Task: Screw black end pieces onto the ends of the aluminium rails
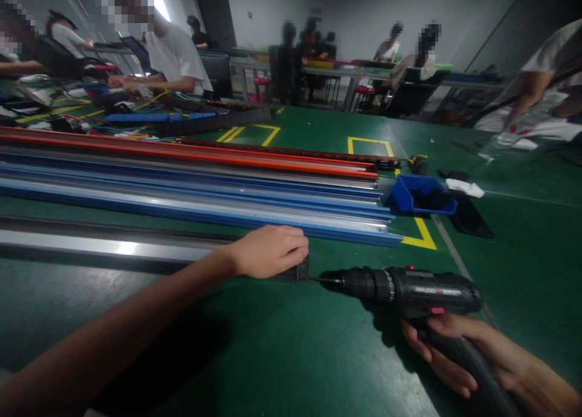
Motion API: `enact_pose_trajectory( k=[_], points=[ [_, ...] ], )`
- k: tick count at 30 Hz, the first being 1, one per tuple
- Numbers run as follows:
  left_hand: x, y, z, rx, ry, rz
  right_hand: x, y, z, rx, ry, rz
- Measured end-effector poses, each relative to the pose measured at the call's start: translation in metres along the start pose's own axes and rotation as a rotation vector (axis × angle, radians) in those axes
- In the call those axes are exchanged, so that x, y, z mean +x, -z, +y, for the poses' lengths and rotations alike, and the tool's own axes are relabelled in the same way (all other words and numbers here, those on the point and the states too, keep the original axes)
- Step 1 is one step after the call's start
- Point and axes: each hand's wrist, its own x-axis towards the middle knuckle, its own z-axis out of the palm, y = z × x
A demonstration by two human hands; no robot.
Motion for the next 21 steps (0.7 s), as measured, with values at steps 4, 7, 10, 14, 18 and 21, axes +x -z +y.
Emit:
enact_pose_trajectory(
  k=[4,7,10,14,18,21],
  points=[
    [0.0006,0.0001,-0.0005,0.006,0.002,-0.009,-0.0003,0.0009,0.0007,-0.004,-0.004,0.012],
    [0.0007,-0.0001,-0.0005,-0.003,0.005,-0.009,-0.0006,0.0021,0.0011,0.006,-0.009,0.019],
    [0.0004,-0.0004,-0.0003,-0.009,0.007,0.003,-0.0008,0.0024,0.0011,0.01,-0.013,0.025],
    [-0.0003,-0.0005,-0.0003,-0.006,0.003,0.009,-0.0004,0.001,0.0006,0.004,-0.015,0.026],
    [-0.0003,-0.0008,-0.0009,-0.003,0.004,0.003,0.0001,0.0002,0.0003,0.001,-0.009,-0.001],
    [0.0003,-0.0009,-0.0011,-0.005,0.009,-0.008,-0.0003,0.0013,0.0008,0.011,-0.004,-0.015]
  ],
)
